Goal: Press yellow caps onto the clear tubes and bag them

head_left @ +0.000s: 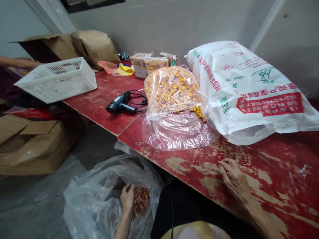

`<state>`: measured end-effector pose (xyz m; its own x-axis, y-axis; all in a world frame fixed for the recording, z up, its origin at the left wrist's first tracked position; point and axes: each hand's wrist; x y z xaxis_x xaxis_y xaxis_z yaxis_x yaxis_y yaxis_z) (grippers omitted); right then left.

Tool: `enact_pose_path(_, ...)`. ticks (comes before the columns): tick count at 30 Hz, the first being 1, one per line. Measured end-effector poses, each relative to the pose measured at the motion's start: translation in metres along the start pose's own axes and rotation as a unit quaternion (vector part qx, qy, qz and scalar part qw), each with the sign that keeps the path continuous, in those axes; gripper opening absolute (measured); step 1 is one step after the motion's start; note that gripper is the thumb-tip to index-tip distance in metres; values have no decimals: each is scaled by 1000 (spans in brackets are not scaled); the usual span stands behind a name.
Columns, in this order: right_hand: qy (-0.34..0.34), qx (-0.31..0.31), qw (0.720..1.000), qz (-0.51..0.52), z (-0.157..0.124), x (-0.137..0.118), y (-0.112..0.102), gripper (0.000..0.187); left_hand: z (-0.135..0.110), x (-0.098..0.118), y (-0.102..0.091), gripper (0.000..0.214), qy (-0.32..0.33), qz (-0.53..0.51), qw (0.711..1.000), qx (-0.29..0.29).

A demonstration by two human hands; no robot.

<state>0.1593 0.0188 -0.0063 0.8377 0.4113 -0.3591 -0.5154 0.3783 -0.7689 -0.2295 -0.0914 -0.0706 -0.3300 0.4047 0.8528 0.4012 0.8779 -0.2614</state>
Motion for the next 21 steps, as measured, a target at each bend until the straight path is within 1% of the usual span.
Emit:
enact_pose_path(1,4,8,1000,-11,1,7,1,28,-3,12,9,12,38,5,999,3)
enact_pose_path(2,7,15,1000,-20,1,14,4,29,-8,25,20,14,89,8,996,-9)
enact_pose_path(3,8,19,999,-26,2,20,7,29,-16,38,33,17,152,10,988,-30)
enact_pose_path(4,7,22,999,-28,3,25,11,29,-26,51,47,18,222,12,973,-57)
enact_pose_path(6,-1,29,999,-33,2,36,19,29,-47,75,80,16,349,14,929,-120)
enact_pose_path(7,-7,34,999,-39,1,41,22,29,-57,85,99,14,392,16,907,-154)
enact_pose_path(9,-18,50,997,-59,-2,49,28,29,-72,101,142,12,449,31,864,-224)
enact_pose_path(12,-33,67,993,-95,-8,55,32,27,-83,118,211,13,485,77,811,-319)
enact_pose_path(14,-43,69,990,-115,-11,54,33,26,-85,128,258,14,488,92,791,-357)
enact_pose_path(16,-51,71,987,-133,-12,53,34,26,-86,138,301,14,481,91,787,-376)
enact_pose_path(18,-57,78,984,-148,-11,53,36,27,-88,150,340,14,468,85,790,-387)
enact_pose_path(21,-86,83,979,-165,-11,58,39,32,-92,170,392,11,434,62,809,-392)
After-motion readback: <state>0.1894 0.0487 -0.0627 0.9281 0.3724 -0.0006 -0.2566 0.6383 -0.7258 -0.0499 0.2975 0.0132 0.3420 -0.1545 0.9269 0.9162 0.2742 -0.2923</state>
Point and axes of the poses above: each hand's wrist, its own z-axis towards the middle knuckle, its own y-axis out of the palm, x = y × z, and after that the axes turned 8 degrees about x, right-handed
